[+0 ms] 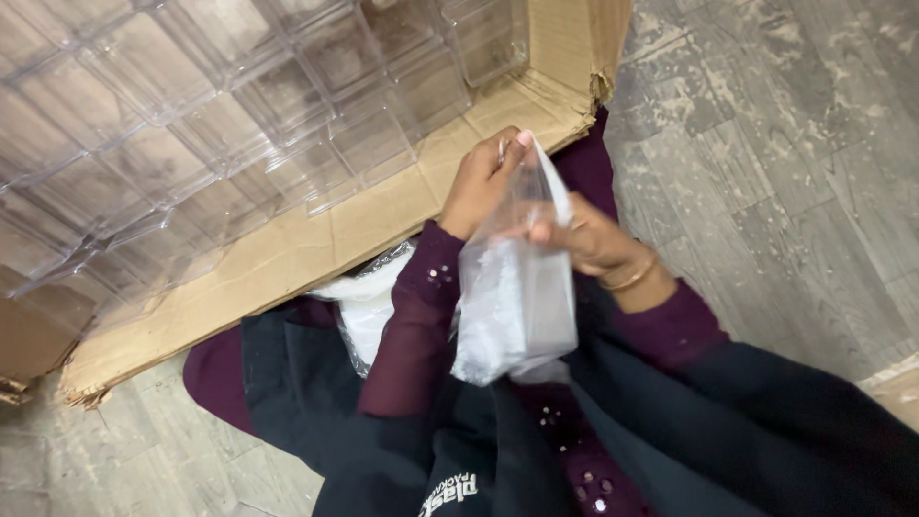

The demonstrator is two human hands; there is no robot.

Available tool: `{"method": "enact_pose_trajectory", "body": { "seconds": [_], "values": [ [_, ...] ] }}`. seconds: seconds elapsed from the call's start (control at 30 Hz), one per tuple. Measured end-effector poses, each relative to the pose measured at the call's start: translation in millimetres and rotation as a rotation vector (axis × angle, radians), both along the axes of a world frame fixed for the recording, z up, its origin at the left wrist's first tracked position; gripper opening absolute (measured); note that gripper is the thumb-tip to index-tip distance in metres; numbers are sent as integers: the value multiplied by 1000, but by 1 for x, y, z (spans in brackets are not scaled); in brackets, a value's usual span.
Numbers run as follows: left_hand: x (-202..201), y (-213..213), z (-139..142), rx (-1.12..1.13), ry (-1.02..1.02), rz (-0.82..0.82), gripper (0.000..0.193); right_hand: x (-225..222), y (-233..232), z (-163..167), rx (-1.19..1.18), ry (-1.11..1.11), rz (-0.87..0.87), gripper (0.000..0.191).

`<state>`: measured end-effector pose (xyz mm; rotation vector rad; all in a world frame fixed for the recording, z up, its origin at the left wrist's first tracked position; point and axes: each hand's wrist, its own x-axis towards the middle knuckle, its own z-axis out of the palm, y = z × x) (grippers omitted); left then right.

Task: The person sits on the floor and unpacks clear plastic boxes from a large cardboard carton. They pull plastic wrapping and bags off the boxes, toss the wrapping aside, and stack the unwrapped boxes on the carton flap and floor around them.

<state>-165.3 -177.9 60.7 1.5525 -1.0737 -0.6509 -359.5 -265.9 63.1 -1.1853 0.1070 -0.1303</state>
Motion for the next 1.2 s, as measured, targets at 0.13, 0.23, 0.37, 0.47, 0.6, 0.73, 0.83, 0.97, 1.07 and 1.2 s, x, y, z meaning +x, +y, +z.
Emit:
{"method": "enact_pose_trajectory", "body": {
  "seconds": [0.13,0.23,0.37,0.47,0.6,0.73,0.83,0.97,1.07,1.2],
  "values": [
    [1,4,-7,-9,497,14,25,-53,-64,-1,-462,424,-523,38],
    [14,17,-12,-11,709,7,31,-103,-133,-39,-637,550,-541,35],
    [18,23,-17,-120,644,-134,39,-130,-184,-117,-733,989,-467,35],
    [17,22,-18,-108,628,-169,39,-99,-217,-150,-373,815,-846,32],
    [17,26,-14,-73,606,-161,40,-51,-247,-126,300,6,-1125,34],
    [16,26,-7,-92,676,-161,42,-17,-173,-71,-55,-104,-930,24],
    [15,26,-4,-98,639,-160,43,8,-79,-36,-14,4,-597,19],
    [17,32,0,-122,561,-136,42,38,-12,-3,-198,142,-365,28],
    [21,40,0,-81,506,-94,44,46,-3,9,-427,208,-457,12],
    [24,49,-5,-60,569,-21,38,41,-7,11,-792,317,-505,15]
  ]
}}
